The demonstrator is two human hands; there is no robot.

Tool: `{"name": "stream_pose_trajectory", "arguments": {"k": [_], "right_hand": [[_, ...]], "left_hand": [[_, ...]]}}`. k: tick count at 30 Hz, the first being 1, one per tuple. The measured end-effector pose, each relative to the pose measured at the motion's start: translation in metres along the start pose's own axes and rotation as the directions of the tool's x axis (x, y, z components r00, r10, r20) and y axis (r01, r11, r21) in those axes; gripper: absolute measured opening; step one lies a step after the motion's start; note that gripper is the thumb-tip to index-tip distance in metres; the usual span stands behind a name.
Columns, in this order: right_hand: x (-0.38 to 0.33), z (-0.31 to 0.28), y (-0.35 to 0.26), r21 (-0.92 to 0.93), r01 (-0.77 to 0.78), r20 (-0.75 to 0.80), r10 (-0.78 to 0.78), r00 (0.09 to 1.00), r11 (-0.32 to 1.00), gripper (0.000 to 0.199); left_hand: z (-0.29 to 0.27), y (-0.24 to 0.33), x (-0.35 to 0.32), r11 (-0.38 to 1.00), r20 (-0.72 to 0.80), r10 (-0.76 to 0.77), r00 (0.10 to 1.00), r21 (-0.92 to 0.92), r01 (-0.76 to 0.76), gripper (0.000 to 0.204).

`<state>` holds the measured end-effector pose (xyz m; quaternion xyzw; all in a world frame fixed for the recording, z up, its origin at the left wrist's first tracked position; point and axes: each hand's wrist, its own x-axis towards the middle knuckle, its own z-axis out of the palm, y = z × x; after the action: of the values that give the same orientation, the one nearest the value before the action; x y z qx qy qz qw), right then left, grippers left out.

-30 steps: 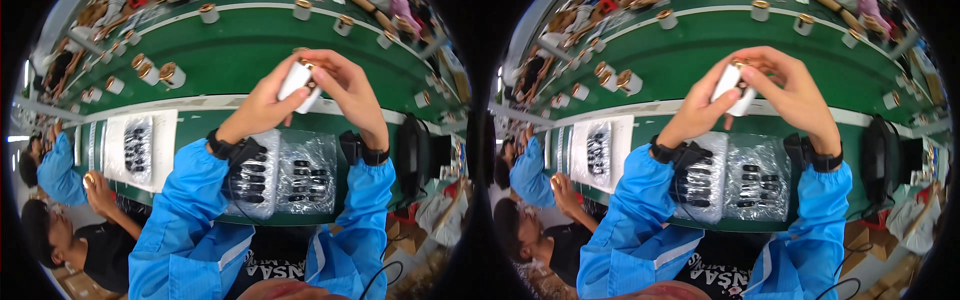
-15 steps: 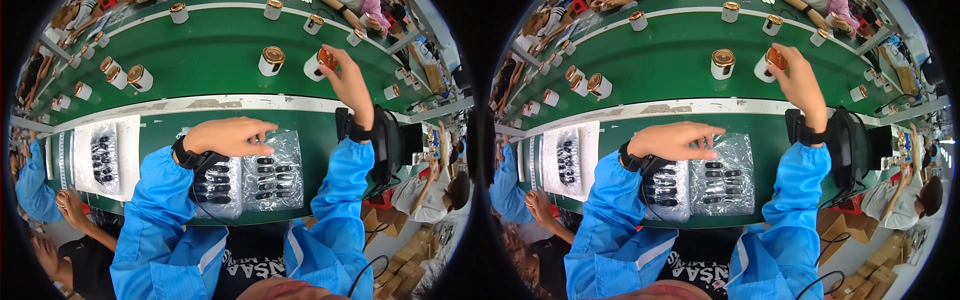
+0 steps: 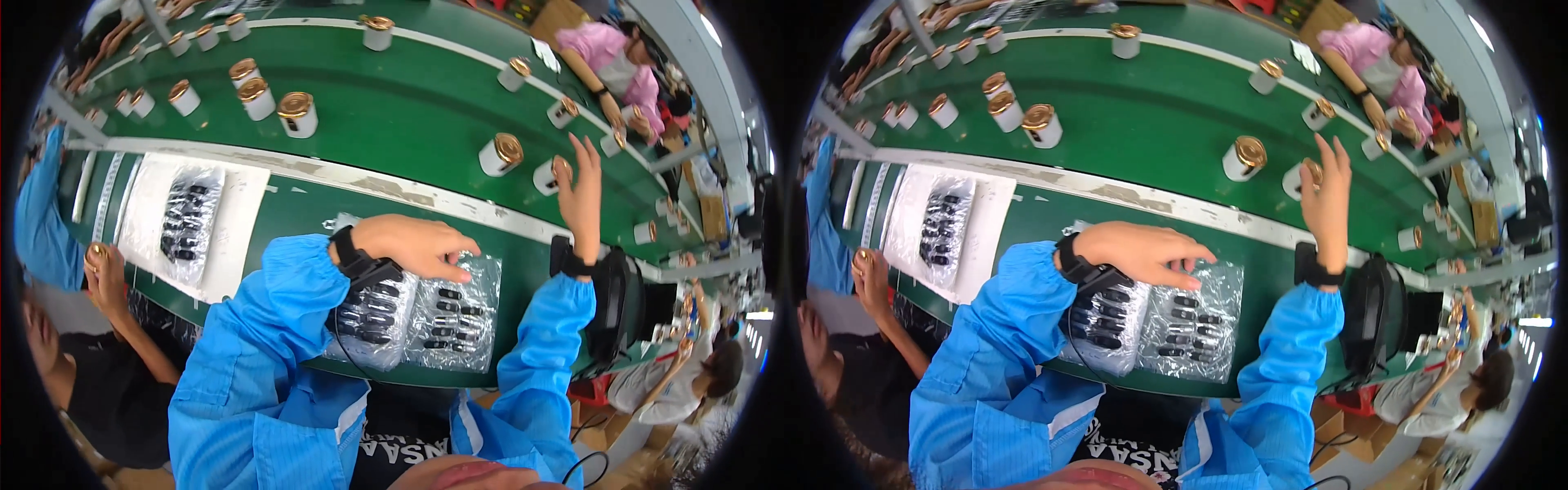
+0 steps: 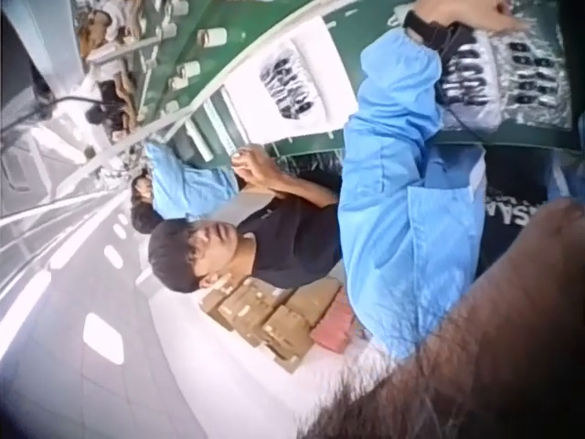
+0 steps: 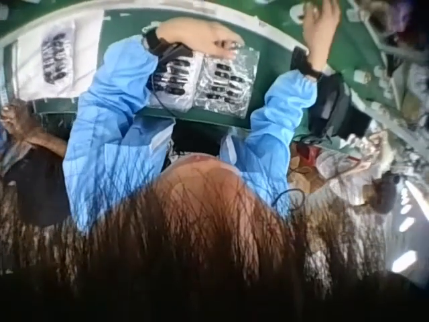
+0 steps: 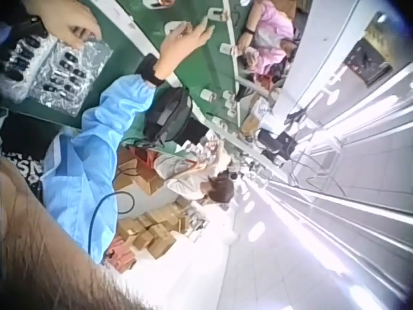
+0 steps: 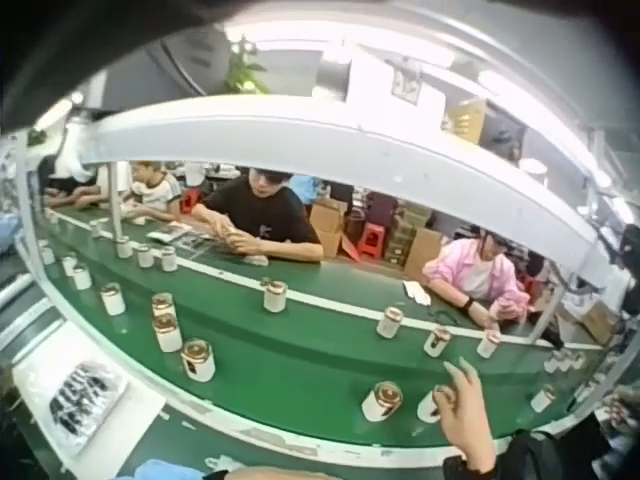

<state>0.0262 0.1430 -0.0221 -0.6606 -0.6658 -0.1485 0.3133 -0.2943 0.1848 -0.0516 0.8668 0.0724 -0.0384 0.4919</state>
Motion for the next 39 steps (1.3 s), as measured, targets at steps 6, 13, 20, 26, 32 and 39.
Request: {"name": "stream_pose_trajectory", "arguments": {"k": [6,13,20,26,32,39], "right_hand": [[0.007,-0.054,-0.080,0.558,-0.327,0.363,0.130,0.923,0.762,0.044],[-0.005,-0.038,-0.151,0.731,-0.142,0.374,-0.218,0.901,0.667,0.043],[0.002,-0.043,-0.150,0.757,-0.417,0.512,-0.060,0.857,0.504,0.047],[0.001,-0.043,-0.162,0.762,-0.340,0.445,-0.065,0.893,0.552,0.043],[0.004,-0.048,-0.156,0.789,-0.238,0.419,-0.213,0.882,0.567,0.040],[0.006,-0.052,-0.160,0.845,-0.157,0.347,-0.300,0.889,0.511,0.038]], "left_hand": [[-0.011,0.024,-0.004,0.989,-0.294,0.098,0.951,-0.076,-0.125,0.057],[-0.026,0.050,-0.022,0.922,-0.679,0.279,0.679,-0.009,-0.388,0.040],[-0.027,0.050,-0.024,0.930,-0.692,0.356,0.628,0.201,-0.306,0.042],[-0.025,0.047,-0.017,0.923,-0.699,0.355,0.621,0.158,-0.350,0.039],[-0.020,0.053,-0.011,0.884,-0.675,0.407,0.615,0.121,-0.452,0.034],[-0.017,0.065,-0.019,0.859,-0.575,0.294,0.763,-0.192,-0.475,0.032]]}}
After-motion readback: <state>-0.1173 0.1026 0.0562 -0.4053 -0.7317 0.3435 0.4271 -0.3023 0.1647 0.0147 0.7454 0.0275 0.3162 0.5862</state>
